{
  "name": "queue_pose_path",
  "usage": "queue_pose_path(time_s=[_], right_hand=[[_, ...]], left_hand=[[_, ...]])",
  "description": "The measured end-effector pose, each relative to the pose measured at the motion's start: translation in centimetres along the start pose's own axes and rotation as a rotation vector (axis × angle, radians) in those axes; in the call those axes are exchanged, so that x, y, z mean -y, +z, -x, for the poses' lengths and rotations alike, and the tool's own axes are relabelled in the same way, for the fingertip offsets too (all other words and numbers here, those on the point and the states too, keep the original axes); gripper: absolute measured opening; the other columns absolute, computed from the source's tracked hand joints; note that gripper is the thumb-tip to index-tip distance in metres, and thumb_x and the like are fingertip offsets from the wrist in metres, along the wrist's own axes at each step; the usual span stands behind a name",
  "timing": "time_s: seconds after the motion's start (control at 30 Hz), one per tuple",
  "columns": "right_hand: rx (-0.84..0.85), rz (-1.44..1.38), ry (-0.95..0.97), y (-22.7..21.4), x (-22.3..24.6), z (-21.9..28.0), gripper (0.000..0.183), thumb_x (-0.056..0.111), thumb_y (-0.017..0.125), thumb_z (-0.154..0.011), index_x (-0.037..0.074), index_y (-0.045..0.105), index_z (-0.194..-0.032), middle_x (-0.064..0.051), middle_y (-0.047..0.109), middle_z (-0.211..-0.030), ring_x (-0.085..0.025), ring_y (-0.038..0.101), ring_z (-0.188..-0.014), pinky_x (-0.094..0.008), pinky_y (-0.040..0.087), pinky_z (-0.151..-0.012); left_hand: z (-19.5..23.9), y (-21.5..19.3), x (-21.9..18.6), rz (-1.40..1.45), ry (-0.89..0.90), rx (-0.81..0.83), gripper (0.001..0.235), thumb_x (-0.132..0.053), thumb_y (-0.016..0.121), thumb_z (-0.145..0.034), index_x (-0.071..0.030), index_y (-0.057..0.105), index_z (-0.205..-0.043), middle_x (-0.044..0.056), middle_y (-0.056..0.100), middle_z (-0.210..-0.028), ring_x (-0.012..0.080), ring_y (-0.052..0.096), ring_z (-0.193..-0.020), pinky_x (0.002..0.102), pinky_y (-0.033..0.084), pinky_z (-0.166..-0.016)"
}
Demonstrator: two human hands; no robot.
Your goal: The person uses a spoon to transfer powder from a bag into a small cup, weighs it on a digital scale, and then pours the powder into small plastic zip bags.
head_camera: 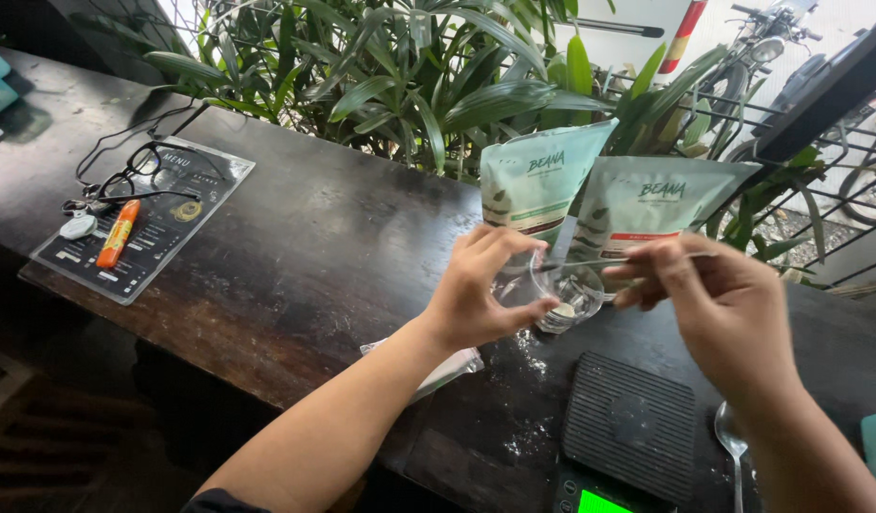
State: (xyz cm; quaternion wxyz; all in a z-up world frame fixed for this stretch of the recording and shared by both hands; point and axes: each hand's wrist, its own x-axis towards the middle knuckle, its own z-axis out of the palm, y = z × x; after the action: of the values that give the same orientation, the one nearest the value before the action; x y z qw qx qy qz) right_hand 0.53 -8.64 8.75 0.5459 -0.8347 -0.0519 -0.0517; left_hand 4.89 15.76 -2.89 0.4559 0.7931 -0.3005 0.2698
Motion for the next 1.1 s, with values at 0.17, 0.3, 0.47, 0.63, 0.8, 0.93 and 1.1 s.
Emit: queue_pose_path(time_s=[0.17,0.3,0.47,0.63,0.8,0.93,1.1], right_hand=[[-0.133,-0.02,-0.204,-1.7,-1.5,-0.6,0.037,0.01,0.047,-0.132,-0.012,0.073,-0.117,-0.025,0.08,-0.095,-0.029,0.078,-0.068,-0.034,0.061,-0.065],[-0.169,0.078,-0.124,-2.5,-2.3,-1.6,0.03,0.0,0.05,-0.129,-0.007,0.075,-0.114,-0.02,0.081,-0.09,-0.027,0.078,-0.067,-0.033,0.058,-0.061],[0.027,0.183,0.065,-1.0,-4.6,-2.8,0.028,0.013,0.06,-0.12,-0.003,0.082,-0.114,-0.017,0.087,-0.093,-0.023,0.081,-0.073,-0.031,0.071,-0.067],[-0.02,0.087,-0.108,1.2,-8.1,-3.0,0.029,0.013,0.064,-0.118,0.001,0.084,-0.102,-0.017,0.08,-0.072,-0.025,0.076,-0.057,-0.037,0.061,-0.066],[-0.002,0.01,-0.01,1.4,-7.7,-3.1,0.034,0.017,0.058,-0.122,0.002,0.083,-0.104,-0.017,0.081,-0.076,-0.023,0.076,-0.059,-0.032,0.059,-0.063],[0.008,-0.004,0.014,1.0,-7.7,-3.3,0.034,0.017,0.059,-0.122,0.0,0.082,-0.104,-0.021,0.081,-0.077,-0.026,0.077,-0.059,-0.033,0.06,-0.062],[0.029,-0.039,0.048,0.7,-9.2,-4.0,0.041,0.015,0.055,-0.123,-0.004,0.079,-0.096,-0.024,0.08,-0.075,-0.028,0.076,-0.056,-0.035,0.061,-0.059]], left_hand=[[-0.3,0.1,0.6,0.021,0.026,-0.014,0.053,-0.048,0.088,-0.092,-0.012,0.07,-0.127,0.005,0.079,-0.122,0.0247,0.073,-0.112,0.041,0.049,-0.107],[-0.3,0.2,1.1,-0.023,-0.005,0.003,0.058,-0.051,0.087,-0.091,-0.012,0.07,-0.131,0.006,0.079,-0.127,0.0253,0.075,-0.121,0.046,0.046,-0.117],[-0.4,0.2,0.9,-0.031,-0.025,0.006,0.054,-0.047,0.086,-0.093,-0.011,0.071,-0.13,0.006,0.078,-0.124,0.0239,0.074,-0.113,0.045,0.048,-0.112],[-0.3,1.0,1.9,0.02,-0.04,-0.107,0.057,-0.052,0.093,-0.085,-0.019,0.077,-0.129,0.0,0.076,-0.112,0.0264,0.072,-0.104,0.039,0.053,-0.098],[-0.4,0.9,1.7,0.035,-0.036,-0.118,0.055,-0.053,0.091,-0.086,-0.019,0.077,-0.128,0.0,0.075,-0.11,0.0269,0.07,-0.102,0.04,0.053,-0.097],[-0.4,0.8,1.7,0.037,-0.026,-0.121,0.055,-0.054,0.09,-0.087,-0.019,0.077,-0.127,0.0,0.075,-0.11,0.0277,0.071,-0.102,0.04,0.053,-0.096],[-0.4,0.9,1.8,0.026,-0.021,-0.112,0.053,-0.052,0.089,-0.089,-0.018,0.076,-0.128,0.001,0.074,-0.11,0.0296,0.071,-0.102,0.042,0.054,-0.095]])
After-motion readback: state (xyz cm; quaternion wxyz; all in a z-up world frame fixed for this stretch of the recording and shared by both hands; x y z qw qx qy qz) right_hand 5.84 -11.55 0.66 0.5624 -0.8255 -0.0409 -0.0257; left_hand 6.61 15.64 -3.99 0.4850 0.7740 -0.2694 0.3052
